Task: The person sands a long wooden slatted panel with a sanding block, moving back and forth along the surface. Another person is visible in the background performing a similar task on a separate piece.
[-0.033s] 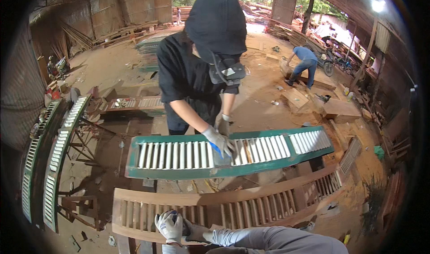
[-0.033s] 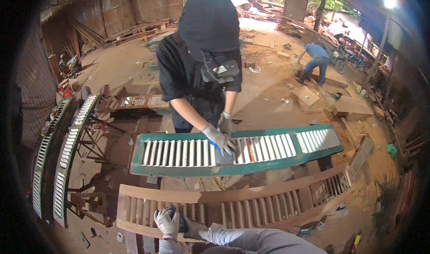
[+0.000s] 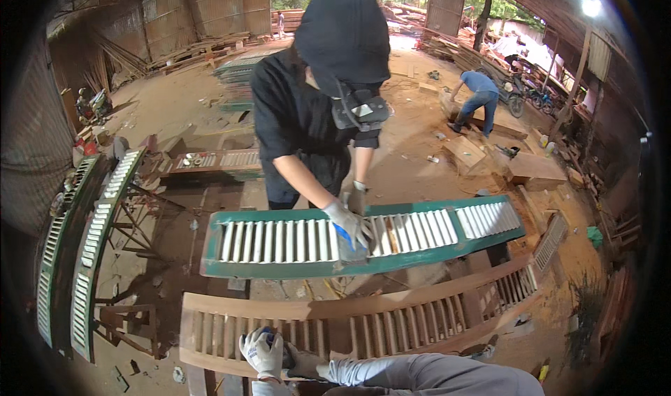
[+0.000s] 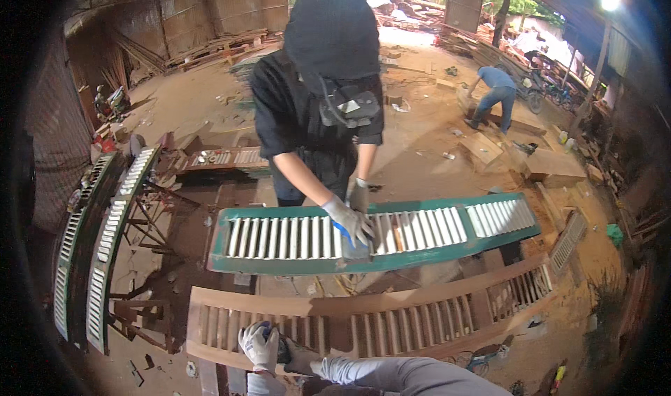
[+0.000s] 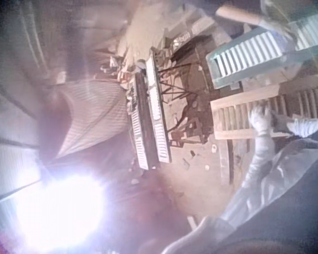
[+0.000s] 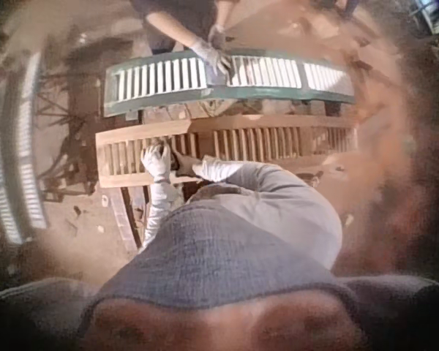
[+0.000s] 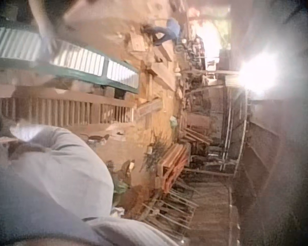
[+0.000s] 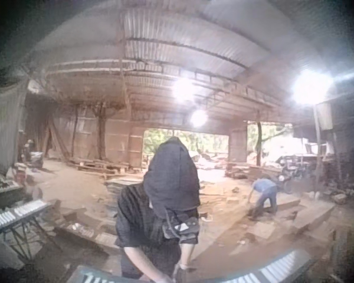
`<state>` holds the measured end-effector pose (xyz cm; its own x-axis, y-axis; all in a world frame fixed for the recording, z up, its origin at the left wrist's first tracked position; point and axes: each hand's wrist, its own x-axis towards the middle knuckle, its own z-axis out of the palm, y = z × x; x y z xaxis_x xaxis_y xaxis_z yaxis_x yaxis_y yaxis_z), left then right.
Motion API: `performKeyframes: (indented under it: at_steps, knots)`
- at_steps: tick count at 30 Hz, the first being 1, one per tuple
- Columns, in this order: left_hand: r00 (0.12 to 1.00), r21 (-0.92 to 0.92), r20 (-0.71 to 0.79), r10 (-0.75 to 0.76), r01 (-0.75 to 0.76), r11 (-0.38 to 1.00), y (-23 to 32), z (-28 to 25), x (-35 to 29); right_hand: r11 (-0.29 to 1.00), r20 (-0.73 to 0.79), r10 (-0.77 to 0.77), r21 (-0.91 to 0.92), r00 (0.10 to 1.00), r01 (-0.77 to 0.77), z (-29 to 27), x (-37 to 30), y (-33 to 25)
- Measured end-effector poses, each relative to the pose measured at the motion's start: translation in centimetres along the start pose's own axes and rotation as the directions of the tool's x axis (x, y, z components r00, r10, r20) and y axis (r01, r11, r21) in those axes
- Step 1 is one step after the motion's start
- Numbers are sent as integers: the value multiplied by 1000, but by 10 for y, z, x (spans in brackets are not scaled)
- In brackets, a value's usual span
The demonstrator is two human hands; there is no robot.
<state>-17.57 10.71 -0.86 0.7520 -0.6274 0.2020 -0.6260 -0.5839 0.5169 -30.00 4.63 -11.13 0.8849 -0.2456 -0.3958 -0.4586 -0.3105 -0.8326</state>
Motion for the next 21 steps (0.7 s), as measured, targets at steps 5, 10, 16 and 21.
performKeyframes:
  at_steps: [5,10,16,21]
  knots:
    - [995,135,-101,-21,35,990,-91,-36,44,904,-195,-80,400,978,154,60,59,-94]
    - [913,142,-49,-405,407,902,-133,-81,75,894,-118,-148,408,982,184,94,115,-165]
    - [967,19,43,-252,251,968,-229,-126,64,980,189,-39,197,981,1,74,127,-144]
    - [950,32,60,-307,305,952,-220,-159,43,845,-546,-379,-533,747,40,1,59,-46]
